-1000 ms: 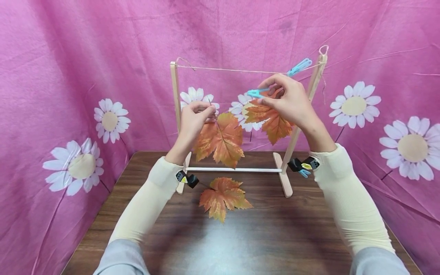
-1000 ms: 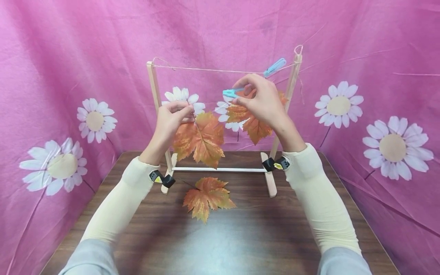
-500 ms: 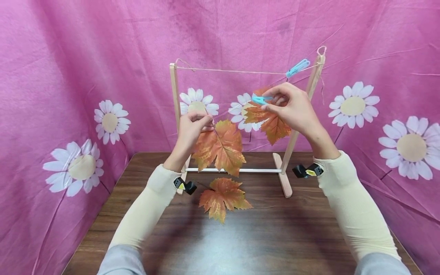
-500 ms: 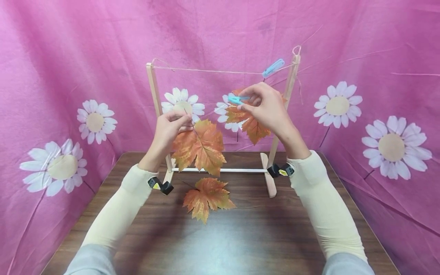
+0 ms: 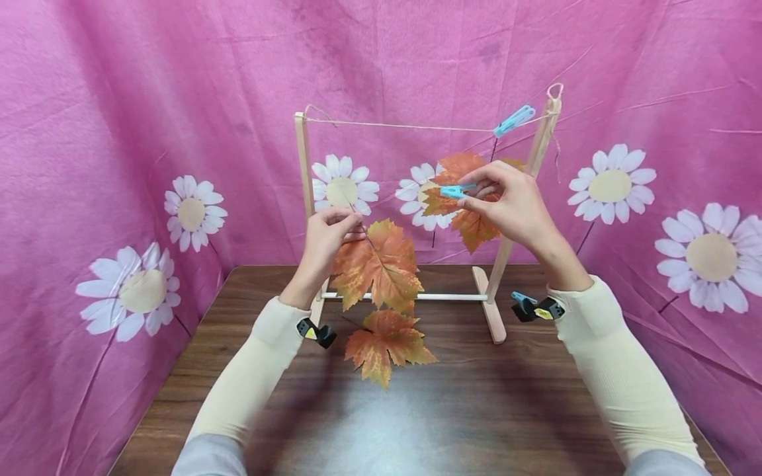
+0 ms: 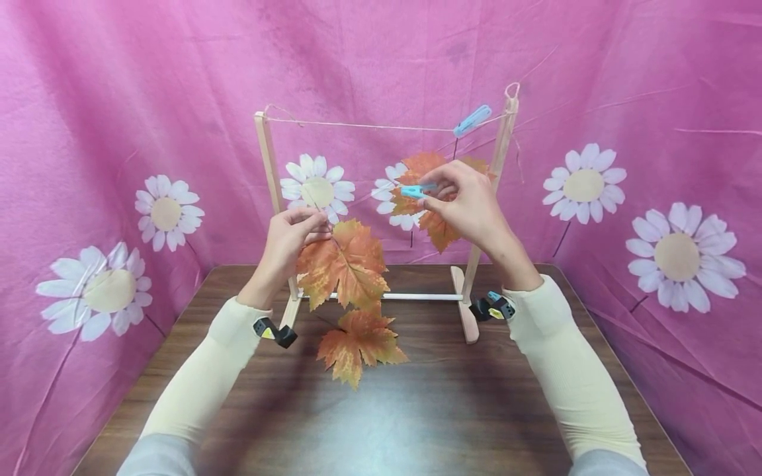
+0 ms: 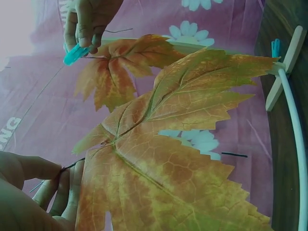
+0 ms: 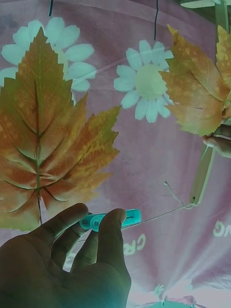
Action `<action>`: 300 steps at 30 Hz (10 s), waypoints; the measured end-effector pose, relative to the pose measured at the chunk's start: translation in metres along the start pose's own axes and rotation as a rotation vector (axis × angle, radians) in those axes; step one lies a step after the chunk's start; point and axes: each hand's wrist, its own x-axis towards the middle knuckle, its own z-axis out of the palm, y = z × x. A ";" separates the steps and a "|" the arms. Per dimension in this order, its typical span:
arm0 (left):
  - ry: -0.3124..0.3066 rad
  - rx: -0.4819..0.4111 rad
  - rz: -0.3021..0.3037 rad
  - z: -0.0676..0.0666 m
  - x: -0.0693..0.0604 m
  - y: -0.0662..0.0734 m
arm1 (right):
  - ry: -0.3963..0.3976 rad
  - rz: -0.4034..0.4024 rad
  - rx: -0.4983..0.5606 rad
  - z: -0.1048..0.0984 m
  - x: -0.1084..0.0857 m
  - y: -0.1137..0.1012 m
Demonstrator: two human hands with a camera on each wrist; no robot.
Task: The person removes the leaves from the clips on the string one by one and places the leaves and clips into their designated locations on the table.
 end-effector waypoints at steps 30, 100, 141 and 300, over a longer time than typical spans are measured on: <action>0.018 -0.032 -0.132 -0.019 -0.023 -0.062 | -0.075 0.067 -0.047 0.009 -0.035 0.030; 0.111 0.106 -0.421 -0.057 -0.046 -0.190 | -0.118 0.307 -0.163 0.010 -0.133 0.158; -0.031 0.441 -0.497 -0.066 -0.049 -0.193 | -0.241 0.478 -0.262 0.022 -0.169 0.244; -0.180 0.622 0.220 0.211 0.048 0.054 | -0.250 0.103 -0.399 -0.126 0.103 -0.006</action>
